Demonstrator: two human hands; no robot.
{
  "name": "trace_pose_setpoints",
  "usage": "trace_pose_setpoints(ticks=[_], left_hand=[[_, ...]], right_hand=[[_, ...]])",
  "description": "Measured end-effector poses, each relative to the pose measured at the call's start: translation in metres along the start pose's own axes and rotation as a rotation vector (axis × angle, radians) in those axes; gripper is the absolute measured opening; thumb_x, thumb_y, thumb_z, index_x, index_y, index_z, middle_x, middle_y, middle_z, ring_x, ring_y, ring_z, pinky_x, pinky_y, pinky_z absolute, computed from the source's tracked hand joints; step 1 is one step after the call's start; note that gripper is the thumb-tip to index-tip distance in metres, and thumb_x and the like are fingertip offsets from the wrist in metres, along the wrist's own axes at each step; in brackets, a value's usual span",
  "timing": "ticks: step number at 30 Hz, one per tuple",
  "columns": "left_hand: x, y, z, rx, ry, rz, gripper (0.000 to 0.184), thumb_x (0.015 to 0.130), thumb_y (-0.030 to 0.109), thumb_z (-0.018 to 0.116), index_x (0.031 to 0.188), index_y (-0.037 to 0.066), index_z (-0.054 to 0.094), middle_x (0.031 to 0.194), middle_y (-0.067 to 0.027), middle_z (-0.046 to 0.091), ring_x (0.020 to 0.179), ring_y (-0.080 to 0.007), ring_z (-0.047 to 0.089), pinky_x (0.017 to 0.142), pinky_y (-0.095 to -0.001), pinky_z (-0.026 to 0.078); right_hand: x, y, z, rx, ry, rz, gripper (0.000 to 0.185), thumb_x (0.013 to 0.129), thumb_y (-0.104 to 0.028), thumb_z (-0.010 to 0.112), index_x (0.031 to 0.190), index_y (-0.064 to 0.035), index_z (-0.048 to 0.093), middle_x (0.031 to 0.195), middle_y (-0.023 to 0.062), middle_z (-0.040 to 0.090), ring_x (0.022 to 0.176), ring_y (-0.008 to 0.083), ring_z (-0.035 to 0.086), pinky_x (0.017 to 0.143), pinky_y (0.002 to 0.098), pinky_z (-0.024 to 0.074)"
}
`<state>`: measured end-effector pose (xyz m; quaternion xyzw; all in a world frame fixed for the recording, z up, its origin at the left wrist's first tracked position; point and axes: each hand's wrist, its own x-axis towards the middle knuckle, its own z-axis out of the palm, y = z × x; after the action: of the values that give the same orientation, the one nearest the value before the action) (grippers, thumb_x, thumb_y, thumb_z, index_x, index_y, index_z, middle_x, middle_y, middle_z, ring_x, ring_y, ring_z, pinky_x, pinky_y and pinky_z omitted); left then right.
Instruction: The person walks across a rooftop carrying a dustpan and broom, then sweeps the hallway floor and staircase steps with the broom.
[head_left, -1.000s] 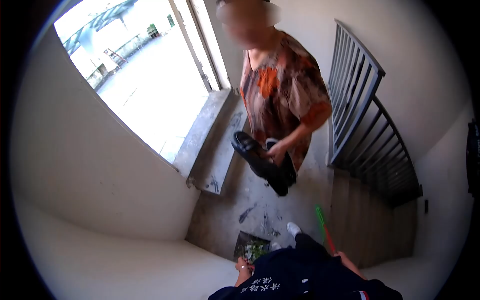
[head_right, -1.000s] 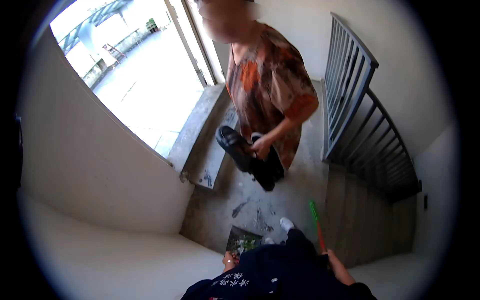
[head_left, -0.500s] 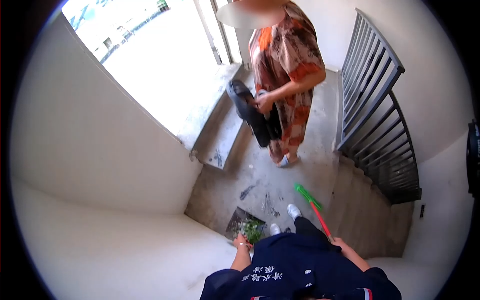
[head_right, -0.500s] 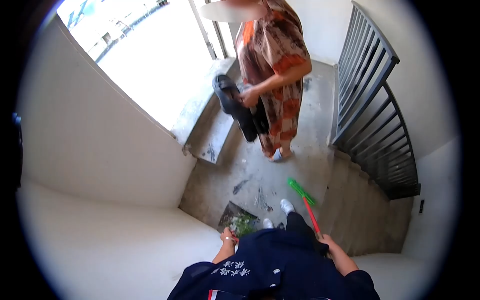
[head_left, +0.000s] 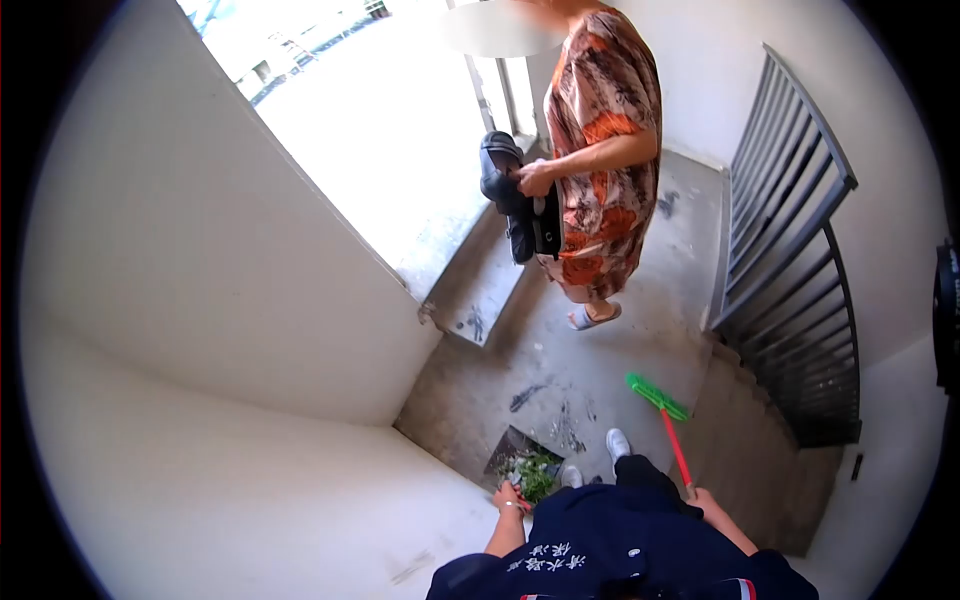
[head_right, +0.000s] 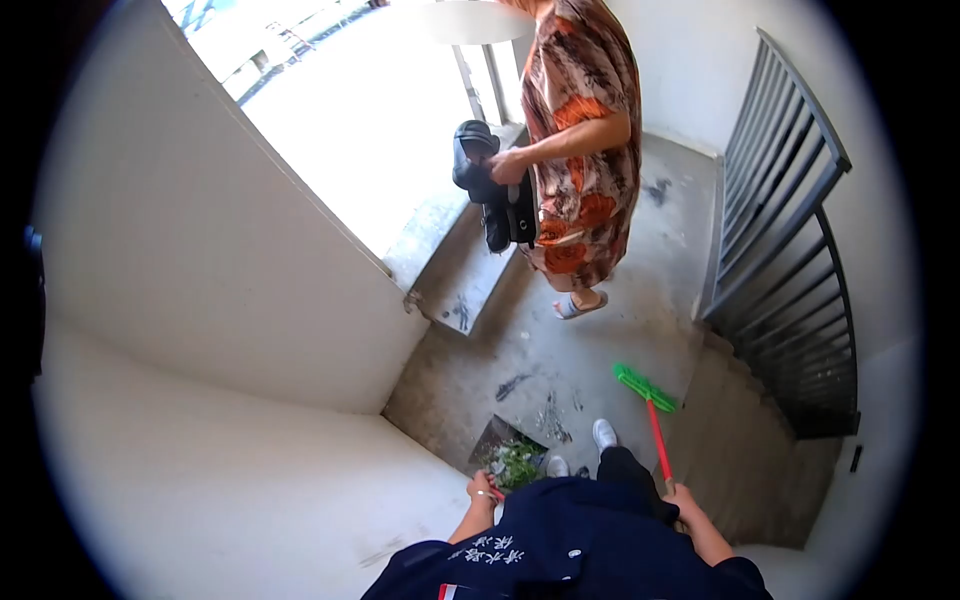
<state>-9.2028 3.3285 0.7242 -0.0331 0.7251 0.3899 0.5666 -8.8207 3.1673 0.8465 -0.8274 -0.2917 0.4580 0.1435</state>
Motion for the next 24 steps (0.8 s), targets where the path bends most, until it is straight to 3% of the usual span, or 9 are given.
trace_pose_setpoints(ticks=[3, 5, 10, 18, 20, 24], left_hand=[[0.001, -0.006, -0.002, -0.102, -0.045, -0.031, 0.014, 0.066, 0.016, 0.046, 0.064, 0.003, 0.046, 0.05, -0.0059, 0.047, 0.033, -0.0125, 0.038, 0.03, -0.0251, 0.032], [-0.016, 0.003, 0.003, -0.119, 0.045, -0.033, 0.014, 0.066, 0.017, 0.047, 0.064, 0.003, 0.046, 0.05, -0.0062, 0.047, 0.033, -0.0125, 0.038, 0.03, -0.0246, 0.032], [-0.03, -0.006, 0.005, -0.212, 0.189, -0.048, 0.015, 0.067, 0.017, 0.048, 0.067, 0.002, 0.043, 0.051, -0.007, 0.047, 0.033, -0.0138, 0.037, 0.029, -0.0245, 0.029], [-0.078, -0.06, 0.054, -0.376, 0.393, 0.049, 0.012, 0.064, 0.015, 0.047, 0.061, 0.005, 0.041, 0.045, -0.006, 0.042, 0.029, -0.0143, 0.034, 0.026, -0.0257, 0.027], [-0.096, -0.063, 0.059, -0.44, 0.483, 0.052, 0.017, 0.065, 0.017, 0.044, 0.054, 0.005, 0.039, 0.04, -0.0051, 0.037, 0.027, -0.015, 0.033, 0.025, -0.0266, 0.026], [-0.137, -0.077, 0.062, -0.448, 0.571, 0.035, 0.016, 0.066, 0.016, 0.043, 0.055, 0.005, 0.039, 0.041, -0.0048, 0.037, 0.028, -0.0143, 0.033, 0.026, -0.0261, 0.027]], right_hand=[[0.012, -0.023, -0.015, 0.011, -0.048, -0.017, 0.029, 0.059, -0.012, 0.052, 0.084, 0.0034, 0.05, 0.066, 0.0117, 0.052, 0.063, 0.0197, 0.051, 0.057, 0.0313, 0.0399], [0.036, -0.031, -0.022, -0.056, -0.101, 0.049, 0.029, 0.058, -0.011, 0.052, 0.083, 0.0045, 0.05, 0.066, 0.0113, 0.052, 0.063, 0.0204, 0.051, 0.057, 0.0319, 0.0397], [0.074, -0.09, -0.045, -0.104, -0.215, -0.019, 0.024, 0.062, -0.01, 0.05, 0.081, 0.0044, 0.051, 0.063, 0.0081, 0.051, 0.049, 0.0151, 0.049, 0.044, 0.0285, 0.0396], [0.196, -0.13, -0.121, -0.398, -0.457, -0.229, 0.022, 0.064, -0.013, 0.049, 0.08, 0.0023, 0.048, 0.058, 0.0095, 0.051, 0.047, 0.0164, 0.051, 0.042, 0.0289, 0.0413], [0.215, -0.152, -0.139, -0.466, -0.499, -0.248, 0.021, 0.064, -0.013, 0.049, 0.08, 0.0012, 0.048, 0.058, 0.0091, 0.051, 0.047, 0.0164, 0.051, 0.042, 0.0288, 0.0413], [0.251, -0.181, -0.151, -0.793, -0.575, -0.213, 0.019, 0.064, -0.016, 0.049, 0.077, -0.0015, 0.048, 0.057, 0.0096, 0.052, 0.046, 0.0182, 0.052, 0.043, 0.0308, 0.0421]])
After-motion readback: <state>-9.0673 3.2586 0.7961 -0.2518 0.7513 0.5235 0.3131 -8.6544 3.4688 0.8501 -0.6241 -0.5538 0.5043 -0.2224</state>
